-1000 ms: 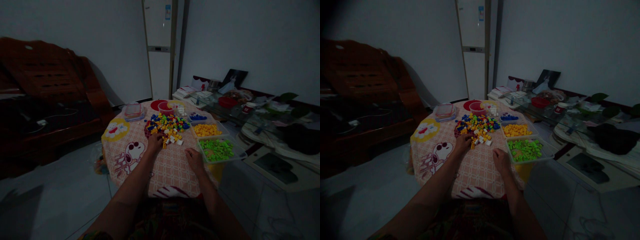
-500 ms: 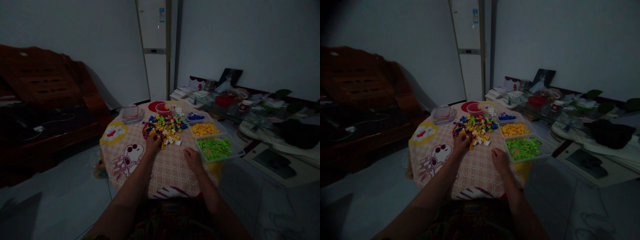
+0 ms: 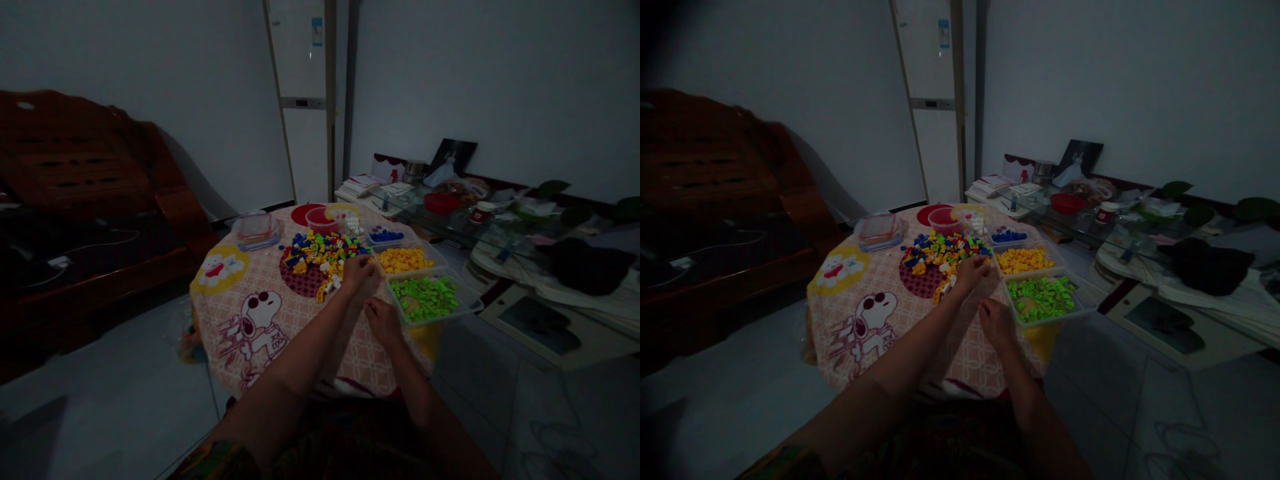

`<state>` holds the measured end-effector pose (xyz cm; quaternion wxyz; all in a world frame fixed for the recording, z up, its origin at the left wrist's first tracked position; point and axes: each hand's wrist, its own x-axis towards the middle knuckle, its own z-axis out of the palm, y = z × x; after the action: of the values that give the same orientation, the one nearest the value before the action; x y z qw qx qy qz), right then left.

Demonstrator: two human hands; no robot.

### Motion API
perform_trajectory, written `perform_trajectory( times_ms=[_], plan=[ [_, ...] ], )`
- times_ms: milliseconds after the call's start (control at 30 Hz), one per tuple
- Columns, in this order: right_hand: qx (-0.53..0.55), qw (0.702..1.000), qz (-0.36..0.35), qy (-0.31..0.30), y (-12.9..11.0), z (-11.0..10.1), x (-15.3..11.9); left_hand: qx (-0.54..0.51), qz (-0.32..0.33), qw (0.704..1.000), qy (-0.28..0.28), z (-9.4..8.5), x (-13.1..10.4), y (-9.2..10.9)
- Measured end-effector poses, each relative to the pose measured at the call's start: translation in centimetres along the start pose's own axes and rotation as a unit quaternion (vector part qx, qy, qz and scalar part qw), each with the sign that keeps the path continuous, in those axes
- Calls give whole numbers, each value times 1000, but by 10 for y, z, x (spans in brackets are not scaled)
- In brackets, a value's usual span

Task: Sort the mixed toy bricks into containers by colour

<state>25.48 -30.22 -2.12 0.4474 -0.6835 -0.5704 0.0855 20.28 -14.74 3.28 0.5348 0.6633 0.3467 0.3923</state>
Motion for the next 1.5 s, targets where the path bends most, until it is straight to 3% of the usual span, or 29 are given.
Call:
perform_trajectory(
  times_ms=[133,233,367,467,533,600,700,900,1000,1300,1500],
  plan=[
    [-1,1000,-10,-6,-1,-1,1,-141,-26,989,-26,24,8,2],
    [5,1000,-2,-2,-2,-1,1,-157,-12,987,-34,13,1,-2],
    [3,1000,14,-4,-2,0,1,-31,6,999,25,-38,-14,-10],
    [-3,1000,17,-6,-2,0,0,100,39,989,99,-85,-28,-15],
    [-2,1000,19,-6,-1,0,1,143,22,981,130,-112,-38,-18],
    [2,1000,19,-7,0,0,1,152,-21,980,127,-132,-48,-21],
    [3,1000,14,-7,1,0,1,171,-54,980,90,-148,-61,-24],
    [0,1000,14,-10,1,-1,1,275,-34,961,7,-149,-71,-17],
    [1,1000,13,-12,-1,-1,1,294,-37,955,-7,-148,-70,-14],
    [1,999,30,-23,-2,-2,2,173,-98,975,101,-152,-61,-20],
    [3,999,27,-21,-1,-1,2,48,-124,982,134,-134,-52,-19]
  ],
)
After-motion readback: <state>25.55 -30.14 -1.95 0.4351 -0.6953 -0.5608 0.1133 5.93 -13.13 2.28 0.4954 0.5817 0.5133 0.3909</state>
